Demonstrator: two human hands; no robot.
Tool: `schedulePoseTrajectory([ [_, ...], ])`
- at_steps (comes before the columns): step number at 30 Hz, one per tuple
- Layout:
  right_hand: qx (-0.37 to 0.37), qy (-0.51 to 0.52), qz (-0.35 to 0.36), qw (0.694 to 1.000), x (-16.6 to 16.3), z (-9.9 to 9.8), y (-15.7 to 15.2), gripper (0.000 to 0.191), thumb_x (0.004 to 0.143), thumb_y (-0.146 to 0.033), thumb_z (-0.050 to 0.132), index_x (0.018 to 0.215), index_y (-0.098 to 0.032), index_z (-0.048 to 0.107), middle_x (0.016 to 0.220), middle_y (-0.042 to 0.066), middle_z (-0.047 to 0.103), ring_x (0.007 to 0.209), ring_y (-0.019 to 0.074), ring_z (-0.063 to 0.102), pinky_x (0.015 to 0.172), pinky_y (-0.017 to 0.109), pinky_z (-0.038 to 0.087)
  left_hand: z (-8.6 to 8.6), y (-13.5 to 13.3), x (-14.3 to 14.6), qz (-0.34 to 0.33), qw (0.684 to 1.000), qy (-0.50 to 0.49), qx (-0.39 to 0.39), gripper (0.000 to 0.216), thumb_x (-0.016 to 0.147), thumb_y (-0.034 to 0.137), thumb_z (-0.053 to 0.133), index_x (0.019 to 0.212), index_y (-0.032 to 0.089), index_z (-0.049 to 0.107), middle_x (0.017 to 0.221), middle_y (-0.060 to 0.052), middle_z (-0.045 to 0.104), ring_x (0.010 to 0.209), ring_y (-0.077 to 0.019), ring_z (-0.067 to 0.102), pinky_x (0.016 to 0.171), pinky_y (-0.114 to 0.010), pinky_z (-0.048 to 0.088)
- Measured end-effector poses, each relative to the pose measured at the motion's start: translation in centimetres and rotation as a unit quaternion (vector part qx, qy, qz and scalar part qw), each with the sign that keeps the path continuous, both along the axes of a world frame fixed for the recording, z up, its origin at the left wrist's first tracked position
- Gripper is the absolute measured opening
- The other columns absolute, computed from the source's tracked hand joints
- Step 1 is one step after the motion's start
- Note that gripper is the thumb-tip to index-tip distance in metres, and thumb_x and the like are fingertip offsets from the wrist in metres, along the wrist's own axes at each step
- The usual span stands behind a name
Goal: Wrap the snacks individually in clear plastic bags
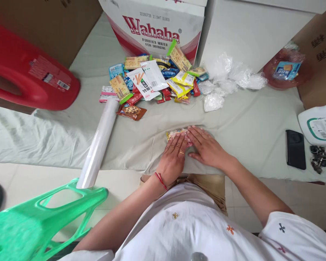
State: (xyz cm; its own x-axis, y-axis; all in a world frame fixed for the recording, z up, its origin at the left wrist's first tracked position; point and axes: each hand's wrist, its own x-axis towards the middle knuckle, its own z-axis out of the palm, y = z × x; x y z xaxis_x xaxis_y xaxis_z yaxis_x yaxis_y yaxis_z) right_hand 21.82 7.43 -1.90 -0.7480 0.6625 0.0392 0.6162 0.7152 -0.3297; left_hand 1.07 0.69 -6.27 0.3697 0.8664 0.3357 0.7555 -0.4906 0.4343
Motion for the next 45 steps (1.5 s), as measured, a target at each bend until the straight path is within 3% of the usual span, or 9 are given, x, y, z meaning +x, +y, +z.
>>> schedulePoseTrajectory([
  [11,0.104,-0.069,0.071,0.99,-3.0,-0.6,2.8,0.064,0.104,-0.04,0.053,0.162,-0.017,0.039,0.157,0.021,0.049,0.132,0.0383,0.049,0.108,0.055,0.041,1.2,1.6,-1.1,-0.019,0.954,-0.287,-0.08,0.095,0.083,0.015,0.056,0.166,0.027,0.011,0.177,-0.011,-0.003,0.164,-0.0328,0.003,0.13,-0.06,0.024],
  [16,0.096,-0.077,0.06,0.991,-3.7,-0.6,2.9,0.053,0.105,-0.03,0.049,0.157,-0.021,0.047,0.153,0.019,0.054,0.129,0.0361,0.052,0.104,0.052,0.043,1.6,3.0,-2.8,0.034,0.906,-0.399,-0.136,0.076,0.093,0.029,0.055,0.16,0.038,0.022,0.177,-0.004,-0.002,0.164,-0.0282,0.013,0.123,-0.047,0.041],
  [19,0.057,-0.057,0.027,0.996,-3.5,0.2,2.9,0.046,0.107,-0.029,0.045,0.15,-0.018,0.055,0.149,0.019,0.058,0.127,0.0353,0.056,0.102,0.051,0.046,2.8,3.6,-4.3,0.116,0.876,-0.45,-0.127,0.06,0.093,0.037,0.061,0.15,0.034,0.042,0.173,-0.006,0.022,0.161,-0.0276,0.022,0.121,-0.046,0.043],
  [22,0.017,0.029,-0.046,0.998,-3.3,1.8,2.3,0.045,0.108,-0.037,0.041,0.144,-0.017,0.06,0.14,0.018,0.064,0.12,0.0327,0.062,0.1,0.047,0.051,3.9,3.9,-5.3,0.109,0.815,-0.539,-0.185,0.051,0.091,0.047,0.068,0.138,0.028,0.056,0.158,-0.011,0.05,0.152,-0.0288,0.041,0.121,-0.049,0.042],
  [25,-0.043,0.175,-0.079,0.98,-3.7,3.7,0.9,0.043,0.109,-0.043,0.04,0.138,-0.02,0.062,0.131,0.013,0.07,0.117,0.028,0.066,0.098,0.042,0.052,4.5,3.7,-4.9,0.058,0.746,-0.613,-0.253,0.066,0.081,0.058,0.079,0.135,0.026,0.06,0.157,-0.014,0.053,0.149,-0.0302,0.046,0.12,-0.047,0.043],
  [32,-0.304,0.334,-0.181,0.874,-6.4,2.8,-3.1,0.049,0.105,-0.06,0.041,0.079,-0.021,0.056,0.066,-0.002,0.055,0.061,0.0143,0.053,0.059,0.027,0.042,5.6,2.5,-0.7,0.007,0.576,-0.71,-0.405,0.057,0.071,0.05,0.09,0.116,0.02,0.074,0.124,-0.013,0.076,0.111,-0.0302,0.074,0.087,-0.038,0.063],
  [39,-0.316,0.397,-0.224,0.832,-6.0,1.5,-4.9,0.048,0.101,-0.059,0.052,0.13,-0.02,0.055,0.104,0.006,0.071,0.093,0.0209,0.066,0.082,0.032,0.052,6.1,2.6,1.5,0.099,0.589,-0.709,-0.376,0.045,0.078,0.058,0.082,0.096,0.017,0.078,0.098,-0.009,0.08,0.096,-0.0276,0.077,0.08,-0.038,0.064],
  [42,-0.322,0.377,-0.211,0.842,-5.4,1.5,-5.5,0.049,0.096,-0.059,0.061,0.125,-0.02,0.054,0.101,0.006,0.071,0.089,0.0216,0.068,0.079,0.034,0.055,6.3,2.7,0.9,0.063,0.605,-0.673,-0.421,0.05,0.076,0.057,0.084,0.107,0.019,0.079,0.103,-0.009,0.08,0.094,-0.0275,0.076,0.078,-0.038,0.063],
  [45,-0.4,0.397,-0.204,0.8,-4.9,1.4,-6.3,0.046,0.096,-0.064,0.058,0.116,-0.022,0.055,0.089,0.002,0.069,0.073,0.0185,0.066,0.063,0.031,0.056,6.3,2.8,-0.3,0.008,0.582,-0.66,-0.475,0.066,0.074,0.067,0.081,0.12,0.019,0.076,0.118,-0.012,0.077,0.101,-0.0315,0.075,0.08,-0.041,0.062],
])
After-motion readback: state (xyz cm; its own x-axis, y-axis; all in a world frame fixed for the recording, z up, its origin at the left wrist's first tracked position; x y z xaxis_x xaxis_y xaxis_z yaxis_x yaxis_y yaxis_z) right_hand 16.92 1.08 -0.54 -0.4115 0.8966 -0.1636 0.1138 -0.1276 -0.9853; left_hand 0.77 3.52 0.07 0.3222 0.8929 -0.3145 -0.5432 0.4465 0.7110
